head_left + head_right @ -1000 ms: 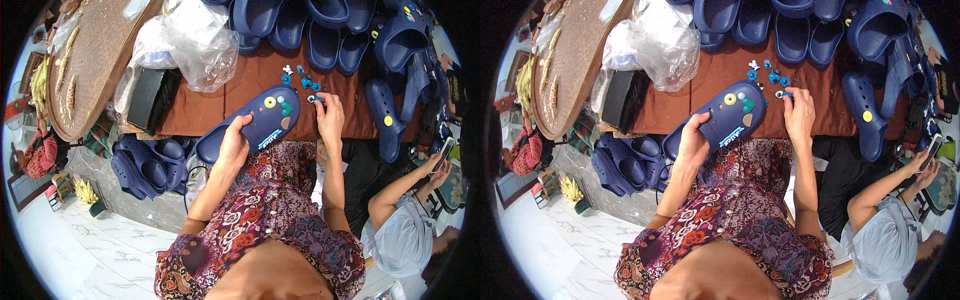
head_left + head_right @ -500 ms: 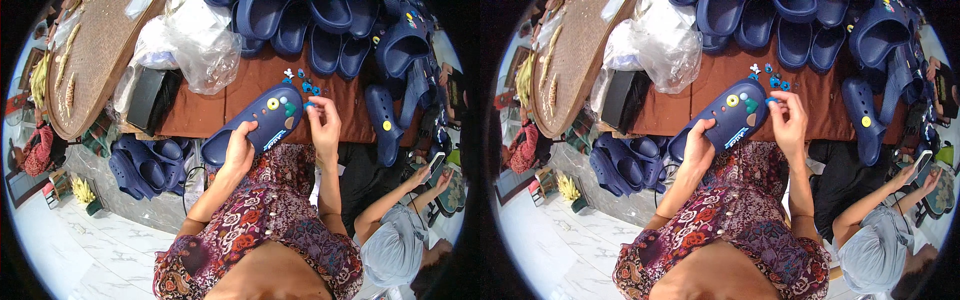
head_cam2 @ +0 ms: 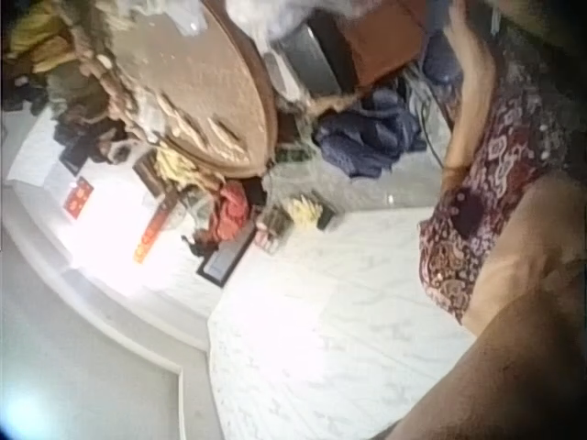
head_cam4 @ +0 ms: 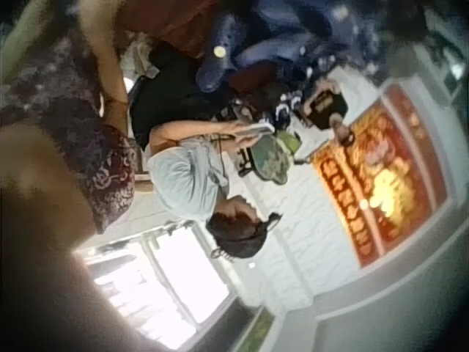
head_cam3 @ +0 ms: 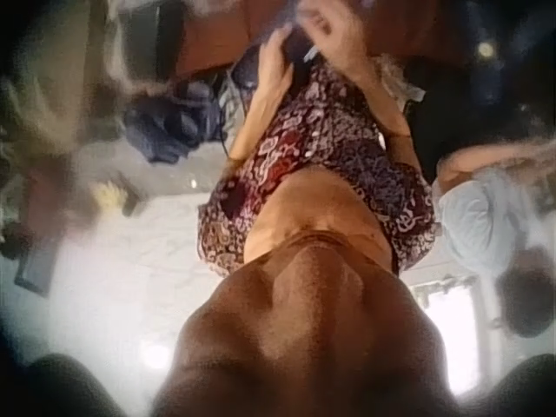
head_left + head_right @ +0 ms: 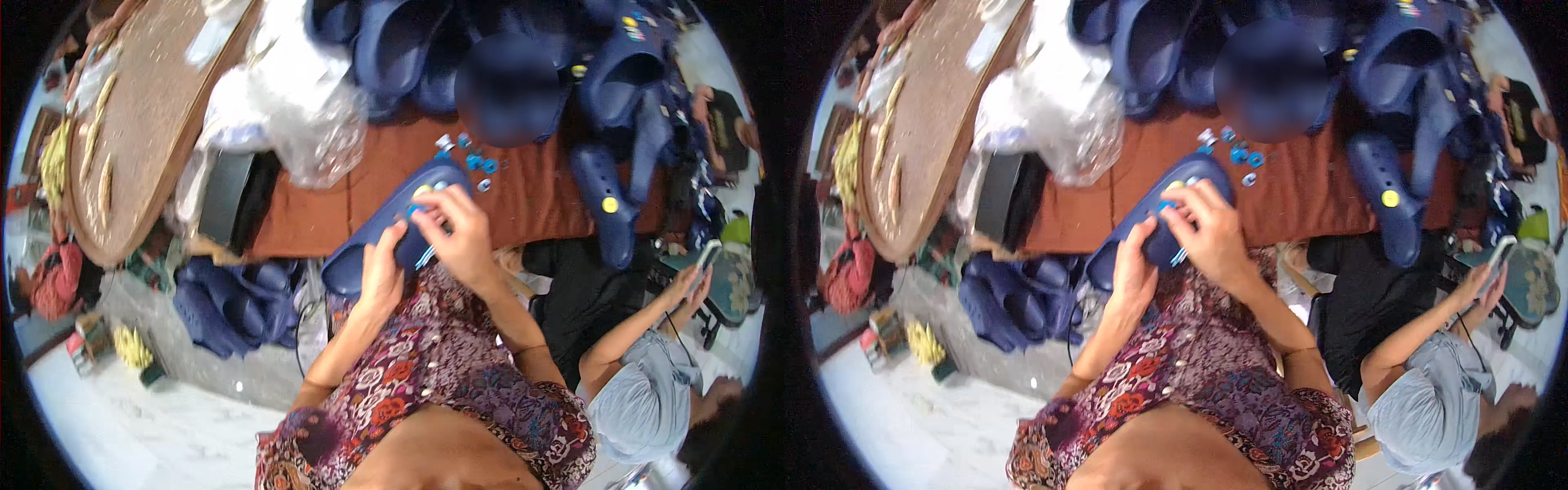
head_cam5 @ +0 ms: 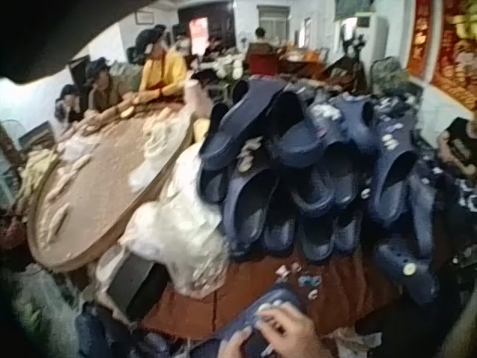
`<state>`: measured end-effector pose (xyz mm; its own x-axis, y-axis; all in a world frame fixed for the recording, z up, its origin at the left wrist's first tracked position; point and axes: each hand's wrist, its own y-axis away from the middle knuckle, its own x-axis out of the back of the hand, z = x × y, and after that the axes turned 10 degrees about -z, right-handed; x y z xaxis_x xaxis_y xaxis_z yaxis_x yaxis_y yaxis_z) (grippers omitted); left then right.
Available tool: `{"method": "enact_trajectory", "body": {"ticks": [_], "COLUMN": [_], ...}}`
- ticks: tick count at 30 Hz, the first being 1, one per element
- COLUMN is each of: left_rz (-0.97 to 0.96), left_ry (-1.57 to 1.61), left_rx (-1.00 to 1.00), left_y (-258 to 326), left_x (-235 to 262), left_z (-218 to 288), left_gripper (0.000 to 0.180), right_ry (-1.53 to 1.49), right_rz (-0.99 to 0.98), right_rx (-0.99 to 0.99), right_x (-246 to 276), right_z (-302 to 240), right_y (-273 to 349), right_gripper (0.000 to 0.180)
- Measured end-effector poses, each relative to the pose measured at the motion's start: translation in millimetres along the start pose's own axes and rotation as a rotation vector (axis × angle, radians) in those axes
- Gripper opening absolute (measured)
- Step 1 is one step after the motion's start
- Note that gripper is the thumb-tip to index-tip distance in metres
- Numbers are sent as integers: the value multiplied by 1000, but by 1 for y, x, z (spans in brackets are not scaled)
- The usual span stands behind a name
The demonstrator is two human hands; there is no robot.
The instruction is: Inserting decorative charms into the holes of foam clogs.
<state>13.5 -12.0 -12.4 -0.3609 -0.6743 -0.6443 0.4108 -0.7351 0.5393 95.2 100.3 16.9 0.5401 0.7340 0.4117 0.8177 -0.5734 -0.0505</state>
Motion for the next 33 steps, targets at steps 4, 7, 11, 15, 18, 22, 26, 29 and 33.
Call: {"method": "enact_trajectory", "body": {"ticks": [4,7,11,15,18,22,26,29,33], "left_rz": [30,43,-35,-55,-112,-129,-146,-212,-141], "left_ry": [3,-58,-193,-104,-41,47,-72,-235,-593], "left_rx": [53,14,-68,58,114,207,230,181,29], "left_y": [-1,-2,-5,-25,-31,-39,-40,-31,-9], "left_x": [8,11,14,14,8,7,21,40,56], "left_z": [-4,-4,10,27,35,47,53,58,66], "left_gripper": [31,38,36,30,33,34,35,36,27], "right_ry": [-72,140,117,146,170,227,179,195,197], "right_rz": [23,22,60,65,58,30,3,-85,-65], "right_rx": [-16,75,148,192,199,202,167,113,153], "right_x": [-6,-9,-18,-18,-25,-28,-32,-33,-27], "right_z": [6,9,8,22,34,42,50,48,50], "right_y": [7,8,4,-9,-23,-33,-42,-48,-49], "right_gripper": [13,15,17,19,19,20,21,18,19]}}
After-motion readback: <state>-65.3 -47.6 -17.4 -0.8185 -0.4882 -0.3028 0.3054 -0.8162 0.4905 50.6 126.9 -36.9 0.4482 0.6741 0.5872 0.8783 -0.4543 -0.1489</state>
